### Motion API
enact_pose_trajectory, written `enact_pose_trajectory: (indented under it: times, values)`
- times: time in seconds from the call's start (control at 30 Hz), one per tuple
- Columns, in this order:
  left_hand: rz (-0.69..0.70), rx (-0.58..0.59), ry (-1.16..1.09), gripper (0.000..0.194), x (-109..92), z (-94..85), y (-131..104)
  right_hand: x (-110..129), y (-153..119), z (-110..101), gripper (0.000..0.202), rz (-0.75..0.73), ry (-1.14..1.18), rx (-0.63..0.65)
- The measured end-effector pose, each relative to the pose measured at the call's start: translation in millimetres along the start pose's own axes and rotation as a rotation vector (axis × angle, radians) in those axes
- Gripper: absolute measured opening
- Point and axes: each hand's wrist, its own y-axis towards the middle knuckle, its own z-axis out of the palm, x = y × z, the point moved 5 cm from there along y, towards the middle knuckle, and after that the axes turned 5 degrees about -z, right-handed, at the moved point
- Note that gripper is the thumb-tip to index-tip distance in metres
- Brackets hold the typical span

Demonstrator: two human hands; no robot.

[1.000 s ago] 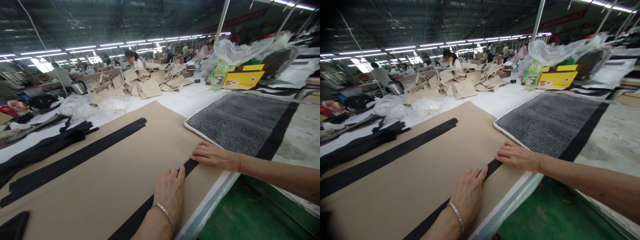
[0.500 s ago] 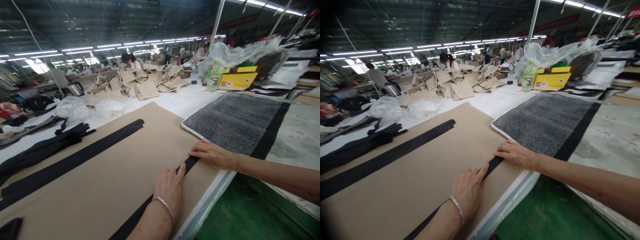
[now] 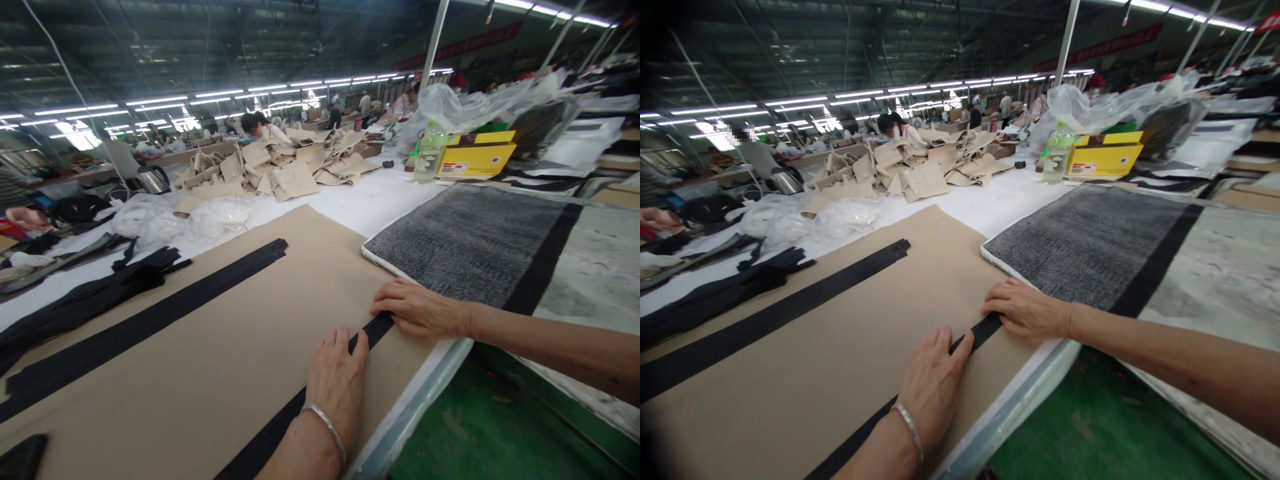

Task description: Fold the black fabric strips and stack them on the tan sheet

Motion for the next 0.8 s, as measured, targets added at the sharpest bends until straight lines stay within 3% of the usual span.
enact_pose_trajectory:
  times: [0.17, 0.37, 0.8]
  values:
    - [0.037, -0.026, -0.132, 0.034, -11, -7.5, 10, 3, 3, 0, 0.025, -0.012, -0.013, 0.023]
    - [-0.017, 0.091, -0.166, 0.037, -24, 3.3, 20, 0, 5, 3, 0.029, -0.102, -0.068, 0.052]
    - [-0.021, 0.044, -0.15, 0.042, -27, 5.6, 25, -8, -8, 1, 0.037, -0.152, -0.155, 0.008]
